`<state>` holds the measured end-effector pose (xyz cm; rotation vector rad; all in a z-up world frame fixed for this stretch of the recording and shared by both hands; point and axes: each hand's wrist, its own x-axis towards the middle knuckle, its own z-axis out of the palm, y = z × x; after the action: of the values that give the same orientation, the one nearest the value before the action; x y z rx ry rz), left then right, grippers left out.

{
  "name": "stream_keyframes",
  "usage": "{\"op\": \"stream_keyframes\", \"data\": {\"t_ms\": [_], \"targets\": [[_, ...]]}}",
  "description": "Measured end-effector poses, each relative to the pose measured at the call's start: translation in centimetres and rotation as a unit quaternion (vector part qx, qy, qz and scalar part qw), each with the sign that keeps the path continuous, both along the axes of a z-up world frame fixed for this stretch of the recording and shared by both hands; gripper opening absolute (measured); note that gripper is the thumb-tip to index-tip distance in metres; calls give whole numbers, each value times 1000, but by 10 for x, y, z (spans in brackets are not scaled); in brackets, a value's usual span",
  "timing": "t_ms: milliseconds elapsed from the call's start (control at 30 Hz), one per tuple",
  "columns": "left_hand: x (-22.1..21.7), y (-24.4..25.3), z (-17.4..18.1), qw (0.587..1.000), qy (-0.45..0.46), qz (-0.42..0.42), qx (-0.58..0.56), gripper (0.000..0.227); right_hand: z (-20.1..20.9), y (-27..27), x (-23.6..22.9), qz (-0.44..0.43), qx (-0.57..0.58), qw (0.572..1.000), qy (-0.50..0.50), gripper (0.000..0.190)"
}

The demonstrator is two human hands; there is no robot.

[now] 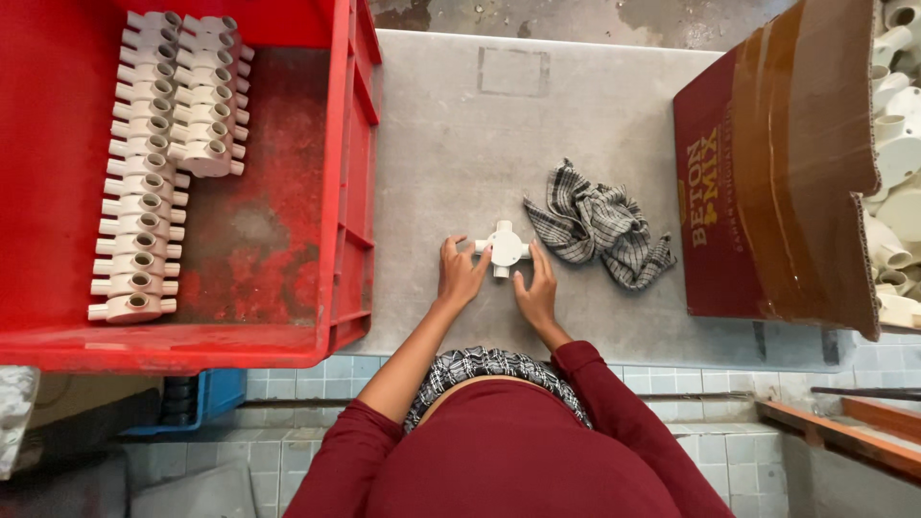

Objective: The person picks up plastic plumbing junction boxes from a large cardboard box and wipes each one with a cloth before placing them in a red plastic crate.

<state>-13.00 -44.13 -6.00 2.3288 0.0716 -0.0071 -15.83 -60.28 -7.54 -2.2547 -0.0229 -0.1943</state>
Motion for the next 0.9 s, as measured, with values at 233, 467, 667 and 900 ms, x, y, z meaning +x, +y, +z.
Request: {"op": "stream_keyframes", "data": {"t_ms": [233, 467, 667, 900], "targets": [[-1, 11, 8, 995, -17, -45, 93, 64, 3, -31, 58, 0, -47, 996, -75, 37], [11, 10, 0, 980, -27, -192, 47, 89, -11, -56, 95, 73, -216, 973, -44, 25], [15, 8, -23, 983, -33, -175, 39, 84, -6, -18, 71, 92, -114, 981, -123, 23], [15, 13, -33, 984, -59, -163, 40, 85, 18, -5, 21, 228, -205, 906, -290, 33]]}}
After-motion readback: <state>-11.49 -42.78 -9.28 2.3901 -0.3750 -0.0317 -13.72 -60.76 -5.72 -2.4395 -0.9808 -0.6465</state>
